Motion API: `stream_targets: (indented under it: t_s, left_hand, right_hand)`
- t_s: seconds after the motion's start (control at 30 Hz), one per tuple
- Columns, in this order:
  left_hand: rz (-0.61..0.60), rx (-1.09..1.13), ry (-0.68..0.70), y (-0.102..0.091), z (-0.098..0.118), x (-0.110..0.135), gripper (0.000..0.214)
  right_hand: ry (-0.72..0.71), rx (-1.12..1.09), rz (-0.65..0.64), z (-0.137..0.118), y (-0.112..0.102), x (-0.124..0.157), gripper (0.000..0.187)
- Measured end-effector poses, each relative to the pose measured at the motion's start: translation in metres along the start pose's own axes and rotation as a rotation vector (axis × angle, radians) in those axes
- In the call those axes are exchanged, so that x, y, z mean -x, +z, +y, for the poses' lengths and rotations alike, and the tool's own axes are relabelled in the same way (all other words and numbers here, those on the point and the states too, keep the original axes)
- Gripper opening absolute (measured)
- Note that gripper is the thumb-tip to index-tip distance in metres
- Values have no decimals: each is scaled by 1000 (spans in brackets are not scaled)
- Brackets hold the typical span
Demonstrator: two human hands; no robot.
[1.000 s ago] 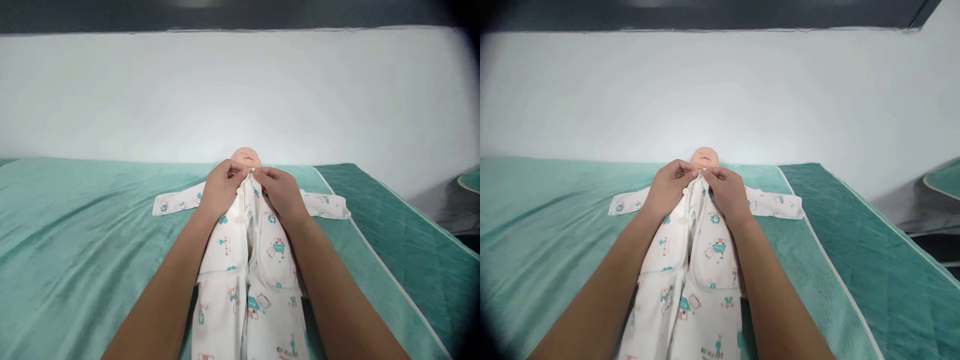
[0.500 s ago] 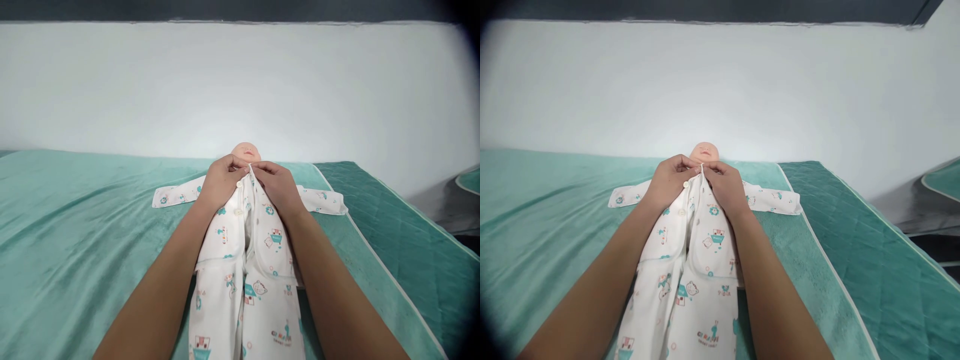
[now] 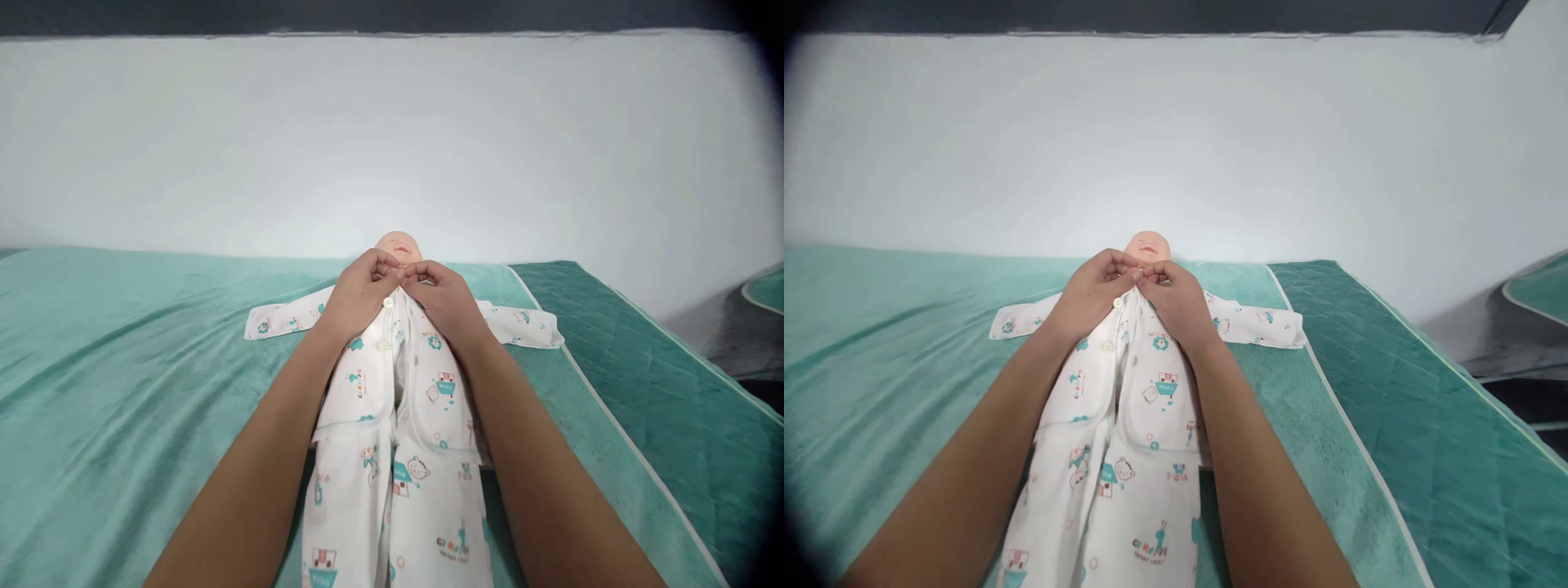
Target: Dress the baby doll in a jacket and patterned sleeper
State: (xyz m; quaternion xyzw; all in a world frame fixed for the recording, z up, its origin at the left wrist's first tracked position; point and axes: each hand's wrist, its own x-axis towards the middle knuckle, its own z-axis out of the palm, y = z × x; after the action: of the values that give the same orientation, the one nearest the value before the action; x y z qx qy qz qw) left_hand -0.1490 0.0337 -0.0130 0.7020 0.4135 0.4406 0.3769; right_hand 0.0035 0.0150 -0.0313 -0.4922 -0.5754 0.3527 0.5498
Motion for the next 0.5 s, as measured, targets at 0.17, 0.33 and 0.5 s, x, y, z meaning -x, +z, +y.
stream_targets:
  t_s: [0.17, 0.33, 0.5]
  left_hand:
    - [-3, 16, 8, 0, -1, -1, 23]
    - [24, 19, -17, -1, 1, 0, 34]
    - [35, 58, -12, -3, 1, 0, 35]
  right_hand:
    - [57, -37, -25, 1, 1, -1, 22]
    - [87, -67, -36, 1, 1, -2, 26]
    - [94, -87, -31, 0, 0, -2, 21]
